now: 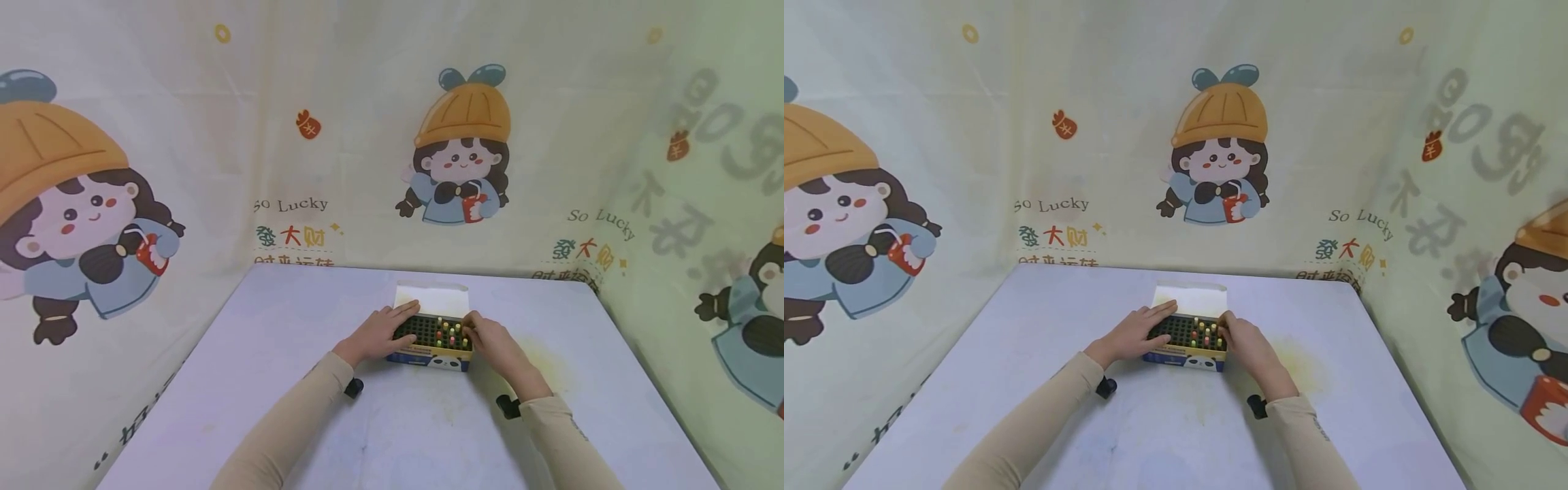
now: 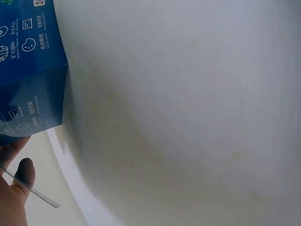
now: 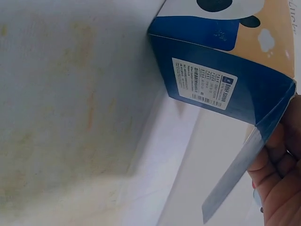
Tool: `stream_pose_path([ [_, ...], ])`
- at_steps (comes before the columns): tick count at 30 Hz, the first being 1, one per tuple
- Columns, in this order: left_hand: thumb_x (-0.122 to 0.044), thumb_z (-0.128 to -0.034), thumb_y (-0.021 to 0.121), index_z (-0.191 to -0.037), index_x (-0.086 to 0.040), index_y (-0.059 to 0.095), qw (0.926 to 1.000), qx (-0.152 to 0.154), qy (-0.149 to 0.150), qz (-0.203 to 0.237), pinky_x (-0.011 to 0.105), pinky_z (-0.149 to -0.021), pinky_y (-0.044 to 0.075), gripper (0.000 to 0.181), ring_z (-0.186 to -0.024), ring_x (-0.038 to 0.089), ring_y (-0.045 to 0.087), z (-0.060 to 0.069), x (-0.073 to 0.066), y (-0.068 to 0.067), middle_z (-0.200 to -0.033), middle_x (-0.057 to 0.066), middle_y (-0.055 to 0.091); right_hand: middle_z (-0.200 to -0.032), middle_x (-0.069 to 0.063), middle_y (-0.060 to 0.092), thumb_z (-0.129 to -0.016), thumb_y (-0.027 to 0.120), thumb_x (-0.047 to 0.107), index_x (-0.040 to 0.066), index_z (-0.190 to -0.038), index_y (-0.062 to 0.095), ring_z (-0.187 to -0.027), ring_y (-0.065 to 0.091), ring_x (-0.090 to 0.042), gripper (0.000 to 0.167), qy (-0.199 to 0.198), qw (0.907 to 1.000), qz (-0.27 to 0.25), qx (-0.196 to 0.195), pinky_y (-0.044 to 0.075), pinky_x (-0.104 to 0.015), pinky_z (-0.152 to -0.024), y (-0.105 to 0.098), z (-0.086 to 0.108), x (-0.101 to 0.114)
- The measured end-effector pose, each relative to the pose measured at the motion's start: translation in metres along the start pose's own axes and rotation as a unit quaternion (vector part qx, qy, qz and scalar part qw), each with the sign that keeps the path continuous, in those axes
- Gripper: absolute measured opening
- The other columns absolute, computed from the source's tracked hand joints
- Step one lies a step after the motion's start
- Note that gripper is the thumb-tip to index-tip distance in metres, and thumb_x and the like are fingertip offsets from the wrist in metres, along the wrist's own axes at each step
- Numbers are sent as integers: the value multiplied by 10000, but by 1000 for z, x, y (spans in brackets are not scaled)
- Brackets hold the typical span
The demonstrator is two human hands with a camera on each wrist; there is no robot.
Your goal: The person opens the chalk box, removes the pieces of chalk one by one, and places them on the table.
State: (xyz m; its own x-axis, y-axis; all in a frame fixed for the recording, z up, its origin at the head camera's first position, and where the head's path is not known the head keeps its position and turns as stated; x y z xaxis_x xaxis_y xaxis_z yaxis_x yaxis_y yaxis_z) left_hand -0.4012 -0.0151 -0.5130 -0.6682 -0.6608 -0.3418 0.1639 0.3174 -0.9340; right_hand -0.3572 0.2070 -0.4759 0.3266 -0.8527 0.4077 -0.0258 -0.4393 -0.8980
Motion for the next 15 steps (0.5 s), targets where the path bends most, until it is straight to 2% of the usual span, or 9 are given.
stream_pose_path([
  [8, -614, -1058, 430, -1676, -293, 186, 10000, -49, 65, 33, 698, -1175, 287, 738, -1504, 435, 353, 0, -5, -5, -1737, -81, 176, -816, -46, 634, -1107, 511, 183, 62, -1155, 508, -626, 517, -147, 130, 74, 9998, -128, -155, 444, -298, -569, -4, -1, -3],
  [11, -613, -1057, 435, -1675, -298, 191, 10000, -39, 27, 34, 692, -1178, 286, 736, -1504, 427, 354, 1, -4, -4, -1735, -87, 178, -899, -96, 703, -1096, 538, 181, 66, -1155, 519, -672, 601, -159, 130, 105, 9996, -196, -153, 487, -307, -586, -3, -1, -4],
  [15, -606, -1057, 445, -1675, -301, 193, 10000, -45, 19, 47, 688, -1186, 278, 733, -1509, 434, 344, 2, -3, -5, -1735, -87, 181, -1063, -170, 740, -1067, 597, 162, 67, -1148, 556, -834, 708, -222, 132, 244, 9987, -430, -79, 572, -346, -666, -2, -1, -6],
])
Point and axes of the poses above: each hand's wrist, its own z-axis away from the middle knuckle, its own y-axis out of the palm, x = y × z, the point moved 7 cm from there along -z, towards the middle knuckle
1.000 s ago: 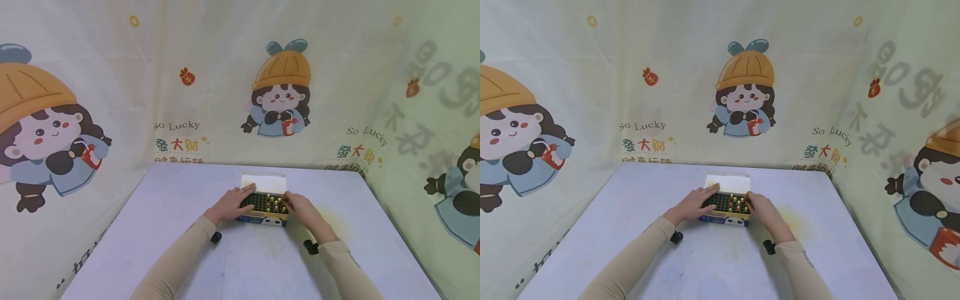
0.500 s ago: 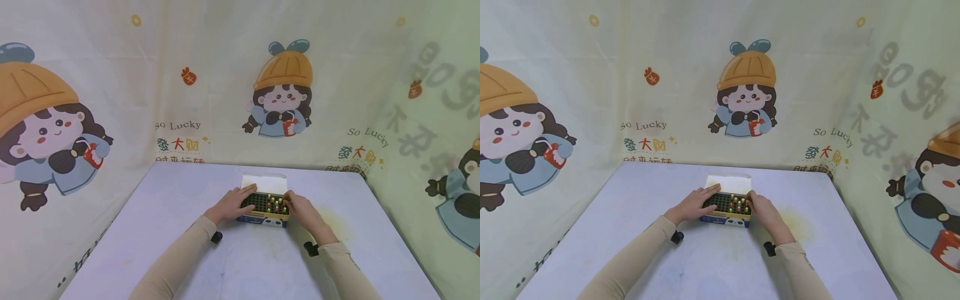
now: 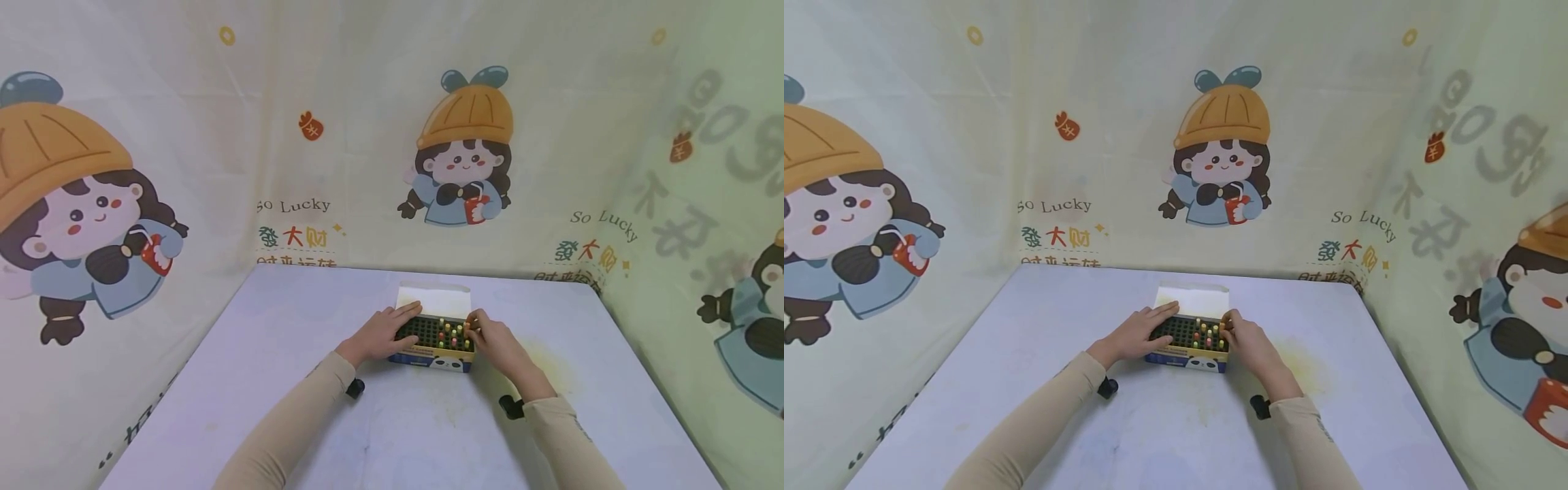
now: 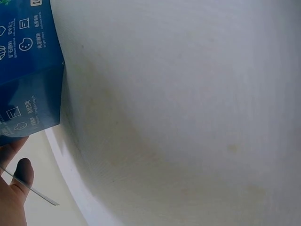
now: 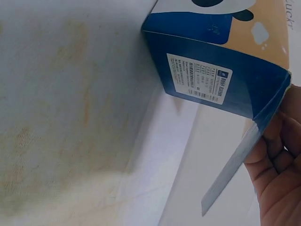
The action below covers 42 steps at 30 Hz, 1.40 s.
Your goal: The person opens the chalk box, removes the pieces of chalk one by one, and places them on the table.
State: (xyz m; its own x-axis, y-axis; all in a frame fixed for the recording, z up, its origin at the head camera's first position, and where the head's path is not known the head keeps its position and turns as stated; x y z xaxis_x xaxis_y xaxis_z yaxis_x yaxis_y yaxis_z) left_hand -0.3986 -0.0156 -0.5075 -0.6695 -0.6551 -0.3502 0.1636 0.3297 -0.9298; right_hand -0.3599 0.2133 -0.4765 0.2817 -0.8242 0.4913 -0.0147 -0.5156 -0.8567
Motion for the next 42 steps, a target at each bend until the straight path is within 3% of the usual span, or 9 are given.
stream_pose_path([
  [3, -597, -1059, 451, -1674, -298, 196, 10000, -10, 20, 6, 681, -1190, 278, 730, -1510, 430, 344, 0, -1, 0, -1734, -82, 185, -1092, -165, 739, -1057, 612, 149, 63, -1138, 590, -882, 713, -235, 120, 28, 10000, -60, 63, 587, -360, -699, 0, 1, 0],
  [13, -591, -1063, 443, -1673, -291, 204, 10000, 32, -16, -23, 656, -1216, 253, 721, -1531, 447, 300, -1, 1, 3, -1734, -80, 186, -1039, -134, 710, -1083, 555, 141, 62, -1151, 538, -796, 645, -171, 105, -128, 9996, 97, 215, 530, -332, -654, 1, 1, 2],
  [19, -597, -1060, 447, -1673, -286, 209, 10000, 2, 2, 10, 666, -1210, 255, 728, -1529, 444, 306, -2, 2, 3, -1734, -89, 181, -931, -110, 681, -1105, 516, 178, 55, -1202, 469, -689, 588, -154, 164, -131, 9997, 178, 86, 485, -311, -594, -1, 0, 4],
  [22, -599, -1059, 449, -1672, -274, 222, 10000, -40, 46, 25, 665, -1207, 263, 731, -1519, 444, 324, -2, 2, 3, -1734, -90, 183, -958, -137, 705, -1099, 527, 164, 52, -1204, 468, -702, 628, -172, 165, -147, 9997, 183, 46, 504, -316, -592, -2, -1, 4],
  [29, -595, -1059, 445, -1673, -271, 216, 10000, -40, 78, 44, 662, -1212, 256, 731, -1528, 438, 312, -1, 2, 5, -1735, -77, 184, -1022, -127, 735, -1039, 637, 136, 70, -1113, 594, -790, 664, -170, 108, -63, 9995, 128, 264, 542, -329, -639, 2, 0, 1],
  [42, -587, -1059, 450, -1671, -277, 224, 9998, -134, 112, 36, 647, -1220, 254, 722, -1526, 428, 323, -3, 3, 5, -1733, -74, 194, -951, -72, 697, -1050, 615, 134, 85, -1057, 567, -747, 596, -139, 69, -184, 9995, 116, 228, 493, -312, -627, 2, -3, 4],
])
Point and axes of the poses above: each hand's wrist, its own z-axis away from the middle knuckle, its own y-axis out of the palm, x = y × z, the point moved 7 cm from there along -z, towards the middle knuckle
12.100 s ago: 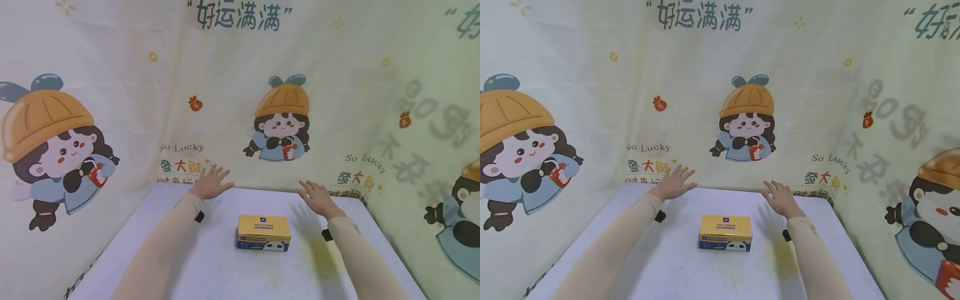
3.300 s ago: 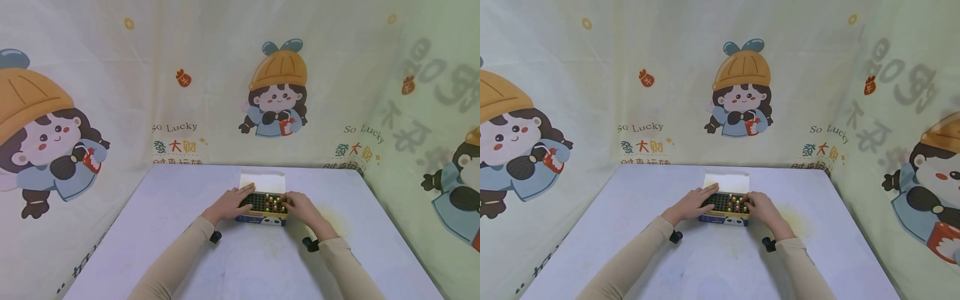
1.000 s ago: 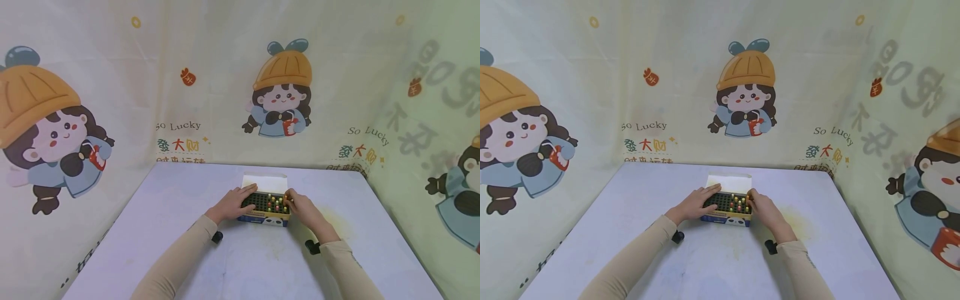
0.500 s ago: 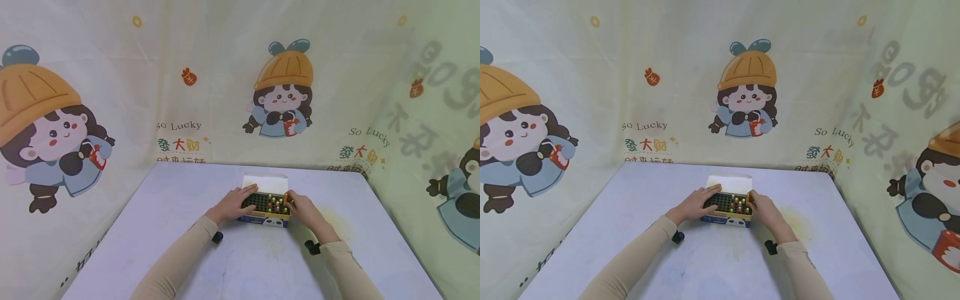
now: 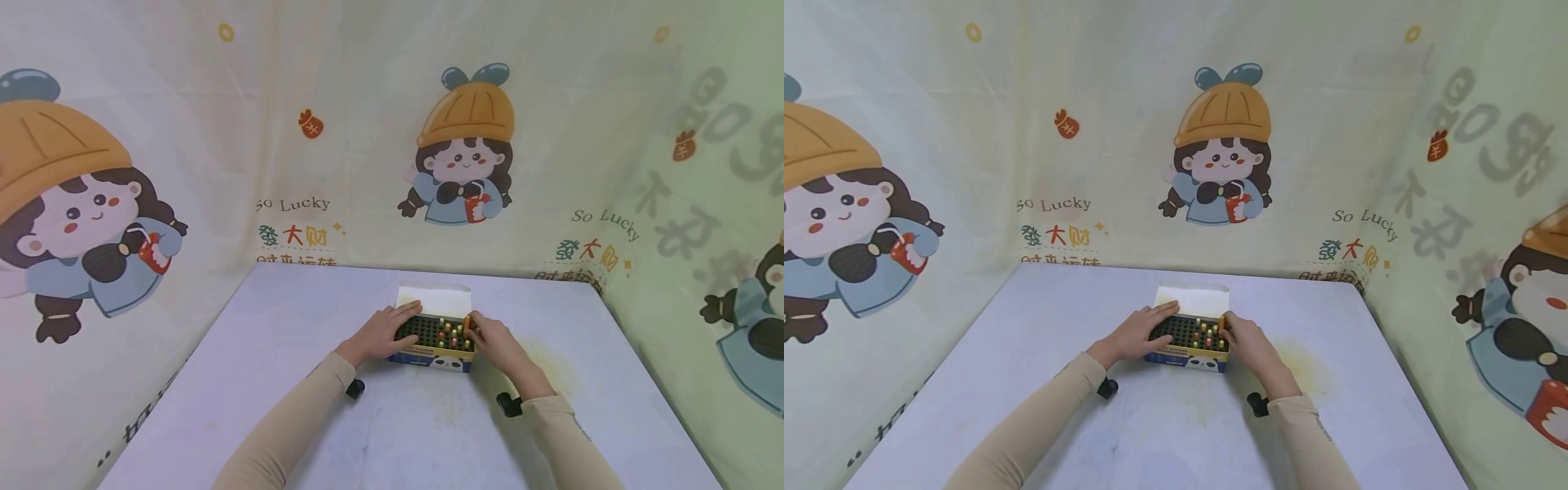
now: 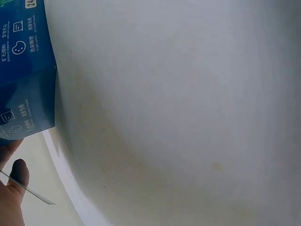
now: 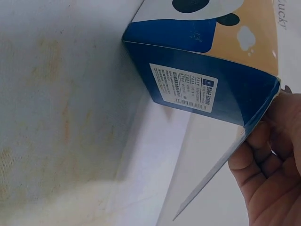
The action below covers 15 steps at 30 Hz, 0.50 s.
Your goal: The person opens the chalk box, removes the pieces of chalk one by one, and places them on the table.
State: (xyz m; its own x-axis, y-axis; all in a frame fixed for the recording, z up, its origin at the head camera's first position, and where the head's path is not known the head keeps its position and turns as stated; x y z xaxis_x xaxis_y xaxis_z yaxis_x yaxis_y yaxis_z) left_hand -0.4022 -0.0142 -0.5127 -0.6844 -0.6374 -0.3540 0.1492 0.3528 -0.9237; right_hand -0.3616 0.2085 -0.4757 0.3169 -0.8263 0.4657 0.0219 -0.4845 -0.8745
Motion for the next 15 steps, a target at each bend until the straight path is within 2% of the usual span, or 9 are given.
stream_pose_path([
  [8, -589, -1060, 448, -1670, -276, 229, 10000, 29, -48, 43, 661, -1211, 260, 720, -1518, 429, 334, 2, -2, -2, -1733, -79, 192, -1027, -173, 735, -1093, 538, 166, 95, -1159, 498, -753, 662, -190, 105, 20, 10000, -4, -87, 513, -334, -604, -1, 1, 1],
  [15, -571, -1063, 458, -1668, -264, 242, 10000, -21, 12, 87, 672, -1204, 263, 712, -1514, 451, 332, 3, -4, -5, -1730, -60, 210, -975, -145, 703, -1128, 453, 210, 80, -1252, 420, -666, 588, -169, 182, 207, 9995, -209, -131, 475, -320, -568, -4, 1, -1],
])
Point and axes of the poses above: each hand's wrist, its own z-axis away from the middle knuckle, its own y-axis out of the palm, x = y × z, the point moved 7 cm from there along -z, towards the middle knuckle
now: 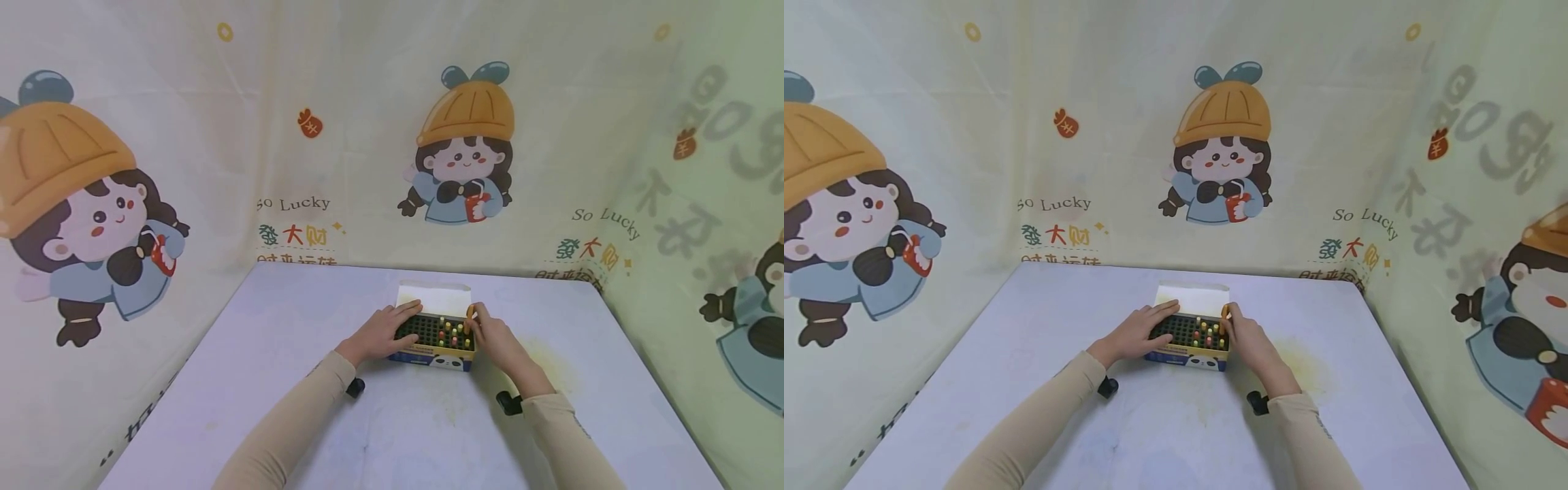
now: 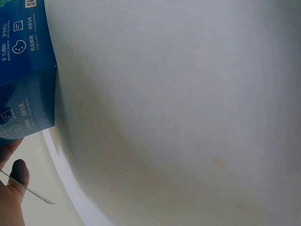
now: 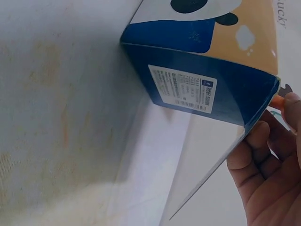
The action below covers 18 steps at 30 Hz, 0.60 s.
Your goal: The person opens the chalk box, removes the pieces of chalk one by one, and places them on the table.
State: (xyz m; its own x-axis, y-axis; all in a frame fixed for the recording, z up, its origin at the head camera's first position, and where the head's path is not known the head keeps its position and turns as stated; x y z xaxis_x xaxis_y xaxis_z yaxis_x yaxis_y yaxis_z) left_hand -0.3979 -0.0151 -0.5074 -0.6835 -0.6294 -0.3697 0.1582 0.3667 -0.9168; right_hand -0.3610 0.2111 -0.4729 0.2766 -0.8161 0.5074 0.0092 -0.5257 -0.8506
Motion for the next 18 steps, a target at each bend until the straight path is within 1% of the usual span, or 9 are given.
stream_pose_path([
  [3, -578, -1064, 449, -1670, -266, 232, 10000, 39, -10, -10, 677, -1202, 260, 716, -1517, 450, 326, 1, 0, -1, -1732, -64, 203, -985, -152, 703, -1130, 446, 216, 76, -1250, 418, -662, 566, -171, 187, 84, 9998, -201, -7, 459, -316, -570, -1, 0, 0],
  [9, -561, -1066, 460, -1665, -243, 258, 10000, -3, -17, 48, 689, -1200, 250, 708, -1517, 463, 317, -1, -2, -3, -1728, -51, 220, -983, -168, 701, -1132, 436, 209, 62, -1247, 429, -614, 518, -191, 186, 282, 9978, -587, -131, 428, -321, -544, -4, -3, -2],
  [12, -556, -1066, 464, -1666, -233, 258, 10000, 22, -21, 33, 679, -1204, 254, 711, -1516, 462, 320, -1, -2, -4, -1728, -43, 222, -992, -164, 704, -1135, 428, 203, 67, -1251, 429, -634, 528, -193, 179, 380, 9962, -758, -182, 433, -319, -554, -6, -2, -4],
  [16, -564, -1066, 456, -1669, -248, 239, 9999, 112, -57, -64, 652, -1217, 256, 715, -1523, 444, 320, 0, -2, -2, -1730, -50, 212, -1021, -178, 705, -1143, 394, 207, 55, -1302, 417, -677, 567, -203, 221, 497, 9910, -1222, -240, 454, -316, -570, -11, 3, -9],
  [18, -565, -1065, 455, -1668, -256, 240, 9999, 108, -52, -68, 645, -1222, 252, 711, -1527, 437, 317, 0, -2, -1, -1729, -54, 214, -1025, -177, 706, -1145, 388, 220, 53, -1323, 417, -688, 594, -190, 246, 591, 9872, -1436, -357, 472, -307, -578, -15, 5, -13],
])
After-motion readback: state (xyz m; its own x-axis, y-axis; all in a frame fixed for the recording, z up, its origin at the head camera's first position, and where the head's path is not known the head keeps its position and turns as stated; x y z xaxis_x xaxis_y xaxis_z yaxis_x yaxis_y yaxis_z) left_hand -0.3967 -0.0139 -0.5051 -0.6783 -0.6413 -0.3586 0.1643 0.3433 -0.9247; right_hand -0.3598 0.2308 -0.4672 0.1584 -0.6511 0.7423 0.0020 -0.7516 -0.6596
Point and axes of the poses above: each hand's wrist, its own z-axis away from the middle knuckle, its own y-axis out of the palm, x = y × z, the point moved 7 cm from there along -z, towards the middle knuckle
